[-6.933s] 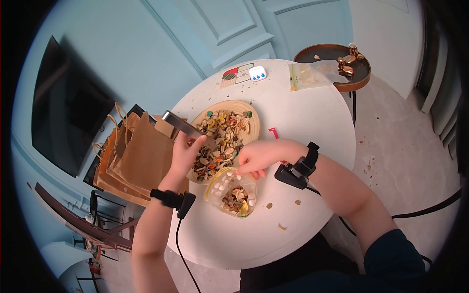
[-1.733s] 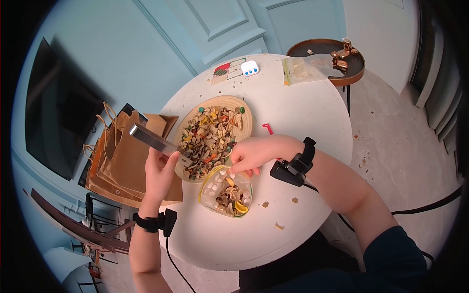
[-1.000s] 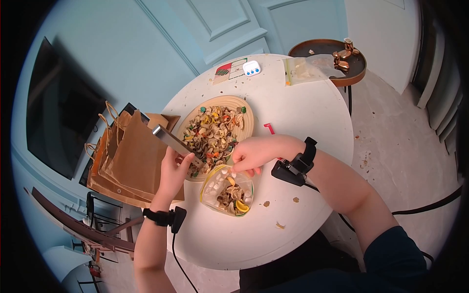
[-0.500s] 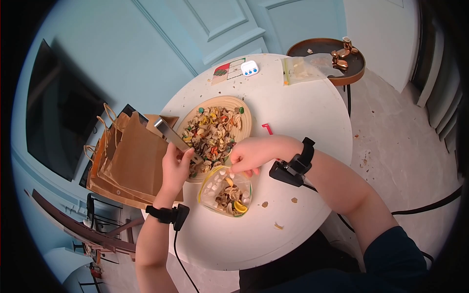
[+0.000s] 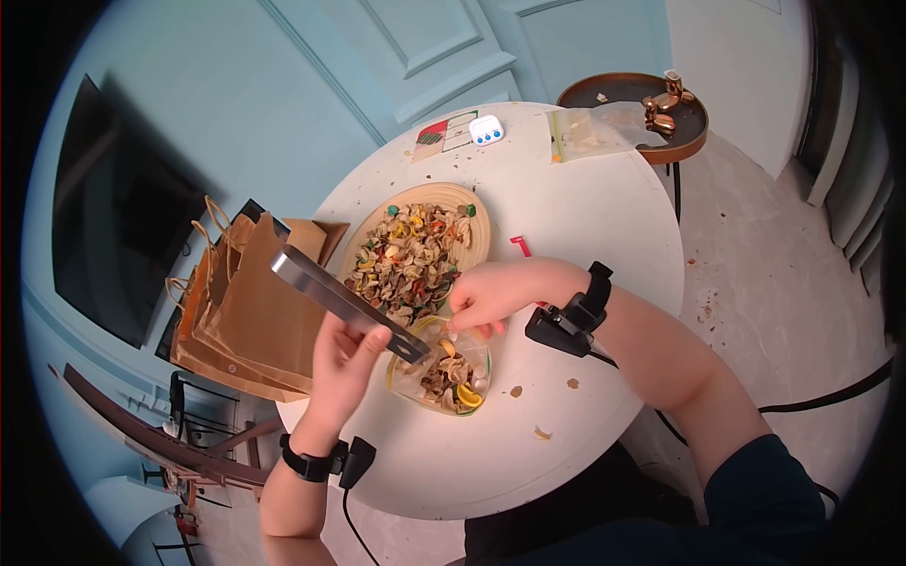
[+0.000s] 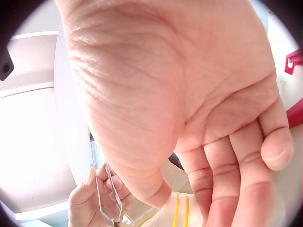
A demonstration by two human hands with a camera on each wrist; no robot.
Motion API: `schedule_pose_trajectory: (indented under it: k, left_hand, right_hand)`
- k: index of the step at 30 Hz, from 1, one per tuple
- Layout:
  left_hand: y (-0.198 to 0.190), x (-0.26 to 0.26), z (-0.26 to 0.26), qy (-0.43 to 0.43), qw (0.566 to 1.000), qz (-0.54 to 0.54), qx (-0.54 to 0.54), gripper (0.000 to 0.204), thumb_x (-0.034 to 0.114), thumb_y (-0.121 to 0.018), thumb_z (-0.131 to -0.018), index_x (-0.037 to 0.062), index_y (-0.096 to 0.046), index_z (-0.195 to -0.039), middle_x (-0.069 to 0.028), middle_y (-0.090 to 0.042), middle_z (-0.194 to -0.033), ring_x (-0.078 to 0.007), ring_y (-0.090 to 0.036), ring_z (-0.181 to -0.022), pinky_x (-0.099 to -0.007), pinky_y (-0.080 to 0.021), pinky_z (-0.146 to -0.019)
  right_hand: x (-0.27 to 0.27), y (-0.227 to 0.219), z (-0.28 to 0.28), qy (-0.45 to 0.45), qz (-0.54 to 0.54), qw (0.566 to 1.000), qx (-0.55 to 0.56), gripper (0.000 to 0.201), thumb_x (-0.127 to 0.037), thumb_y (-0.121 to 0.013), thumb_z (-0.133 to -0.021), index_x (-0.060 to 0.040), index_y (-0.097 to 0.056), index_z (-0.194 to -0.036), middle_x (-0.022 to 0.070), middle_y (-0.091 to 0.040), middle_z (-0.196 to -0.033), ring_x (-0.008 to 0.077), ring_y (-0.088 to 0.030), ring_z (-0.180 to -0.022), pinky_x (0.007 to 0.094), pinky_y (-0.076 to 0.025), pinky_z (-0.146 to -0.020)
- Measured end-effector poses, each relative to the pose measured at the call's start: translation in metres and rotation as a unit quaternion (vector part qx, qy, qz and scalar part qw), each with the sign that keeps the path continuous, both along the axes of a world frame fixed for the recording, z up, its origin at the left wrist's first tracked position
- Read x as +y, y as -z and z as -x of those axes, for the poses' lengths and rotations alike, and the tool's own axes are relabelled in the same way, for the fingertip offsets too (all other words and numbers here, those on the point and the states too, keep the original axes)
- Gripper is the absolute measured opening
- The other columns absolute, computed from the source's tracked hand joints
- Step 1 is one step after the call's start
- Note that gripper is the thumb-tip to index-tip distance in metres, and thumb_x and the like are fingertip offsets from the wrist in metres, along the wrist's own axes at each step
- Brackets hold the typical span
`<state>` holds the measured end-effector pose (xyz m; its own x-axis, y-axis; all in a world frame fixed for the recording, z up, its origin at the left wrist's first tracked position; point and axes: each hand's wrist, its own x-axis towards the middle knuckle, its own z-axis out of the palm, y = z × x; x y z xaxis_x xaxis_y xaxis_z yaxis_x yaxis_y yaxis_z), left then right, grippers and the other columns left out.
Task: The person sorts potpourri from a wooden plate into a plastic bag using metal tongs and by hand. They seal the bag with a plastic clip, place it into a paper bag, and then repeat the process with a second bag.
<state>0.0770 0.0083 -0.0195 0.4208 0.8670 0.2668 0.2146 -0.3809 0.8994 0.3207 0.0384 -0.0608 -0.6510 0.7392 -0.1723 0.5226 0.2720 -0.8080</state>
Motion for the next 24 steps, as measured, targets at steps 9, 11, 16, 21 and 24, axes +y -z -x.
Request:
schedule_pose_trajectory:
  k: [9, 11, 16, 21, 24]
  left_hand:
    - [-0.001, 0.025, 0.004, -0.021, 0.998, -0.056, 0.003, 0.033, 0.007, -0.062, -0.088, 0.0016, -0.046, -0.116, -0.0043, -0.058, -0.098, -0.0104, -0.054, -0.088, -0.0260, -0.045, -0.079]
    - [-0.004, 0.041, 0.003, -0.033, 0.997, -0.071, 0.014, 0.033, 0.008, -0.062, -0.088, 0.0018, -0.046, -0.116, -0.0045, -0.058, -0.098, -0.0101, -0.054, -0.086, -0.0252, -0.045, -0.077]
    - [0.007, 0.080, 0.011, -0.064, 0.988, -0.113, 0.088, 0.035, 0.010, -0.063, -0.088, 0.0012, -0.046, -0.118, -0.0052, -0.060, -0.098, -0.0104, -0.053, -0.079, -0.0246, -0.045, -0.069]
    - [0.022, 0.106, 0.022, -0.071, 0.981, -0.123, 0.134, 0.039, 0.011, -0.064, -0.086, 0.0013, -0.046, -0.120, -0.0058, -0.061, -0.096, -0.0106, -0.053, -0.076, -0.0242, -0.045, -0.066]
    - [0.026, 0.111, 0.023, -0.075, 0.978, -0.127, 0.147, 0.040, 0.011, -0.064, -0.086, 0.0021, -0.046, -0.121, -0.0056, -0.062, -0.094, -0.0103, -0.053, -0.073, -0.0239, -0.045, -0.065]
  right_hand:
    - [0.002, 0.002, 0.000, -0.002, 0.007, 1.000, 0.007, 0.033, -0.030, -0.053, -0.089, -0.0016, -0.059, -0.074, 0.0057, -0.066, -0.069, 0.0119, -0.060, -0.055, 0.0261, -0.046, -0.054]
    - [0.001, 0.001, -0.001, -0.002, 0.007, 1.000, 0.012, 0.033, -0.031, -0.053, -0.089, -0.0016, -0.058, -0.074, 0.0056, -0.066, -0.069, 0.0118, -0.060, -0.054, 0.0261, -0.046, -0.054]
    - [-0.002, -0.003, -0.002, 0.001, 0.005, 1.000, 0.013, 0.034, -0.031, -0.053, -0.089, -0.0023, -0.056, -0.070, 0.0051, -0.065, -0.068, 0.0112, -0.059, -0.054, 0.0256, -0.046, -0.054]
    - [0.000, 0.000, -0.001, 0.001, 0.009, 1.000, 0.015, 0.034, -0.031, -0.053, -0.089, -0.0024, -0.056, -0.070, 0.0049, -0.064, -0.067, 0.0110, -0.059, -0.053, 0.0253, -0.046, -0.053]
    - [0.000, 0.000, -0.001, 0.001, 0.011, 1.000, 0.013, 0.034, -0.031, -0.053, -0.089, -0.0025, -0.056, -0.071, 0.0048, -0.064, -0.067, 0.0109, -0.059, -0.053, 0.0253, -0.046, -0.053]
